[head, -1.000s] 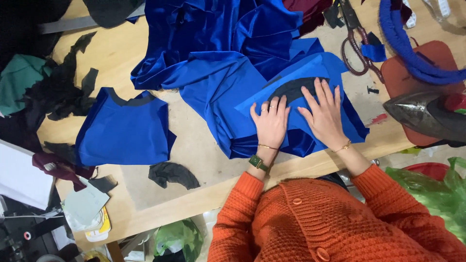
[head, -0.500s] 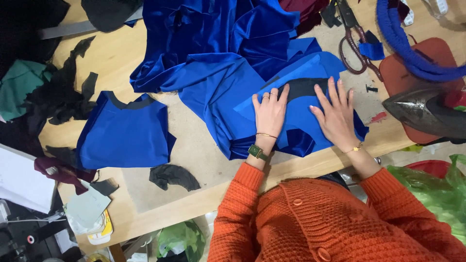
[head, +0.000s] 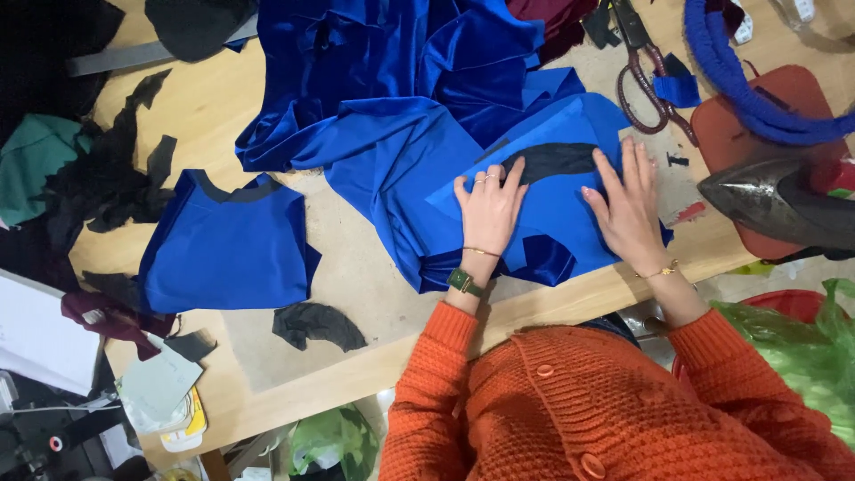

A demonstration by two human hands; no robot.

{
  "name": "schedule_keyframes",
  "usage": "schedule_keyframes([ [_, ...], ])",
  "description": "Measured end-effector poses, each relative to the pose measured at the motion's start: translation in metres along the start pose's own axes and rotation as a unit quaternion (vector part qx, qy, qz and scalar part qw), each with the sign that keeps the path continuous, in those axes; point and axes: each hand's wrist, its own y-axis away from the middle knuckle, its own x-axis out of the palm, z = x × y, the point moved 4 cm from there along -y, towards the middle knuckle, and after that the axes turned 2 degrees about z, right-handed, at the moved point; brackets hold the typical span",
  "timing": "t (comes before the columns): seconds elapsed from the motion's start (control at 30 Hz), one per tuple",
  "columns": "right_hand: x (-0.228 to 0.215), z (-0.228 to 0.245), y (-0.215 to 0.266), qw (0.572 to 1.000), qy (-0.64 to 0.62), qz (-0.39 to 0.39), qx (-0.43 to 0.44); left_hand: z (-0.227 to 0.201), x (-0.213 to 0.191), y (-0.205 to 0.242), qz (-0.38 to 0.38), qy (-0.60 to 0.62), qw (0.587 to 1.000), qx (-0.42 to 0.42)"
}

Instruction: The person irons a piece of blue fabric on a wooden table using a steam iron. They place a small black fabric piece onto the blue material, smooth it with their hands, and press it with the iron. The person repeats this process, adjusting the fabric and ironing different sections.

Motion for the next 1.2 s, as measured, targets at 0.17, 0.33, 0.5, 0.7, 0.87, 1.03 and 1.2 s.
schedule_keyframes([
  [0.17, -0.013, -0.008, -0.003, 0.999, -0.042, -0.009, 0.024, 0.022, -0.027, 0.014, 0.003, 0.037, 0.994, -0.105],
  [0.33, -0.034, 0.009, -0.007, 0.996, -0.074, 0.006, 0.05, 0.031, -0.01, 0.029, 0.012, 0.092, 0.987, -0.134],
  [0.5, -0.024, -0.014, 0.001, 0.999, -0.026, -0.04, 0.015, 0.029, -0.008, 0.021, 0.016, 0.119, 0.981, -0.15],
  [0.7, -0.048, 0.007, -0.028, 0.994, -0.09, -0.062, -0.022, 0.027, -0.019, 0.002, 0.037, 0.236, 0.958, -0.156],
  [0.87, -0.078, 0.075, -0.059, 0.95, -0.25, 0.154, -0.107, -0.007, -0.055, -0.023, 0.111, 0.516, 0.849, -0.017],
  [1.03, -0.1, 0.073, -0.065, 0.909, -0.277, 0.312, 0.019, -0.013, -0.079, -0.042, 0.171, 0.623, 0.763, -0.007],
  [1.2, -0.089, 0.041, -0.047, 0.867, -0.366, 0.307, 0.139, -0.024, -0.057, -0.06, 0.173, 0.677, 0.715, 0.006],
])
